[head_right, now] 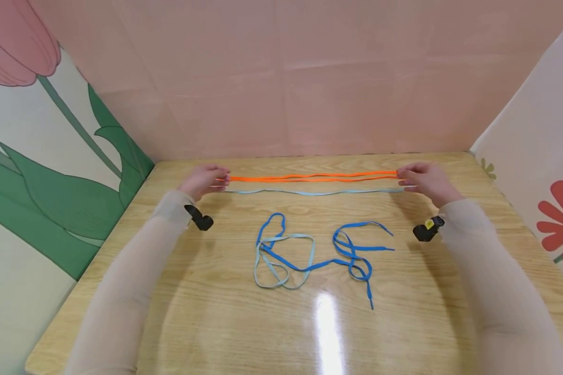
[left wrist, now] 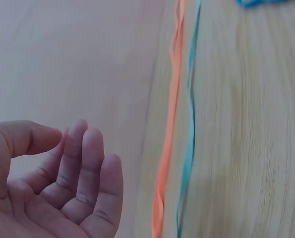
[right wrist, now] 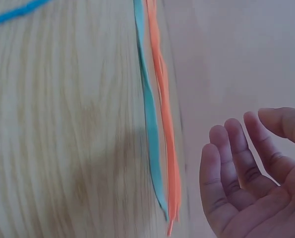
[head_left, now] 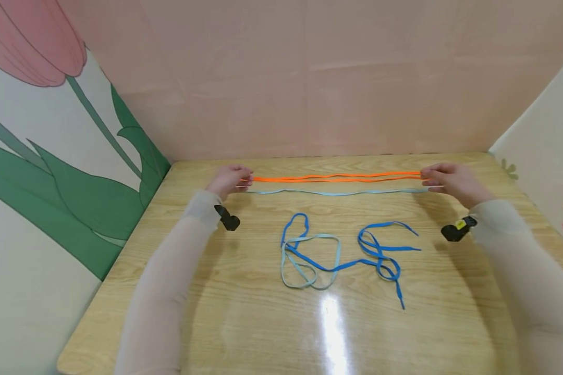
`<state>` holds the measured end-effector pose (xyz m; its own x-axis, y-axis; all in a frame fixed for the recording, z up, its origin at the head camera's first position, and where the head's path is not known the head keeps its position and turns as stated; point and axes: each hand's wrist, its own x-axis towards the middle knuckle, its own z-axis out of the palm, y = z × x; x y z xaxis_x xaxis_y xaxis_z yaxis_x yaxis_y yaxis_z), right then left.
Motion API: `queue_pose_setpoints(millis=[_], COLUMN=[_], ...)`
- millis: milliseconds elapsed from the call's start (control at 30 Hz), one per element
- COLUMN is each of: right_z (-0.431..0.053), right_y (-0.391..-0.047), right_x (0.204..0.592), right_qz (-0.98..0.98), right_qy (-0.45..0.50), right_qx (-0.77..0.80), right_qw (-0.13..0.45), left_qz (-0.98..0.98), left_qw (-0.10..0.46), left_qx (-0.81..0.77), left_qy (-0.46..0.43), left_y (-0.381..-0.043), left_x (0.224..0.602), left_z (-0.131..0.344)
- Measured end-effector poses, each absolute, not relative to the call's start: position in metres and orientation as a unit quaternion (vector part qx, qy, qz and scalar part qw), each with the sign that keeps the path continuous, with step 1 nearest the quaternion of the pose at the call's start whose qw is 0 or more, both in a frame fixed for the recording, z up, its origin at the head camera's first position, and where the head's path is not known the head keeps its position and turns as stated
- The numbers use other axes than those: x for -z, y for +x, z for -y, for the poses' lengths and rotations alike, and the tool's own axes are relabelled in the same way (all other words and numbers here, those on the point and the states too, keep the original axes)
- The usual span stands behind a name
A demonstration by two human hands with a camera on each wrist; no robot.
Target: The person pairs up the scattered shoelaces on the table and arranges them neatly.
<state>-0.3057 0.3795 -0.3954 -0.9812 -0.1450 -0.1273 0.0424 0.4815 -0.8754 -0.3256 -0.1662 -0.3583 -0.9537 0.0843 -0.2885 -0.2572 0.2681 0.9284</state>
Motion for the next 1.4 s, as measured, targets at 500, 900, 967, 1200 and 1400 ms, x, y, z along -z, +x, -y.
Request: queue_pose_setpoints(millis=[500,900,967,1200,1400], right_z=[-0.355,-0.355,-0.355,-0.351,-0.35], right_y=[-0.298,-0.296,-0.296,-0.298,-0.298], right_x=[0.398,0.402,0.403,0.404,0.405], right_qz=[-0.879,-0.87,-0.871,-0.872,-0.87], right_qy=[-0.04,-0.037,-0.038,-0.039,-0.037], right_qx=[0.46,0.476,0.474,0.472,0.474], right_qw=[0.116,0.123,0.121,0.123,0.129], left_qz=[-0.816,-0.859,-0.86,-0.856,-0.849], left_qw=[0.255,0.251,0.239,0.21,0.238], left_qx=[-0.461,-0.106,-0.054,0.042,-0.081], left_qy=[0.236,0.433,0.447,0.471,0.464], left_y=[-0.262,-0.212,-0.208,-0.202,-0.212], left_x=[0.357,0.379,0.381,0.389,0.368], left_z=[0.071,0.04,0.039,0.039,0.051])
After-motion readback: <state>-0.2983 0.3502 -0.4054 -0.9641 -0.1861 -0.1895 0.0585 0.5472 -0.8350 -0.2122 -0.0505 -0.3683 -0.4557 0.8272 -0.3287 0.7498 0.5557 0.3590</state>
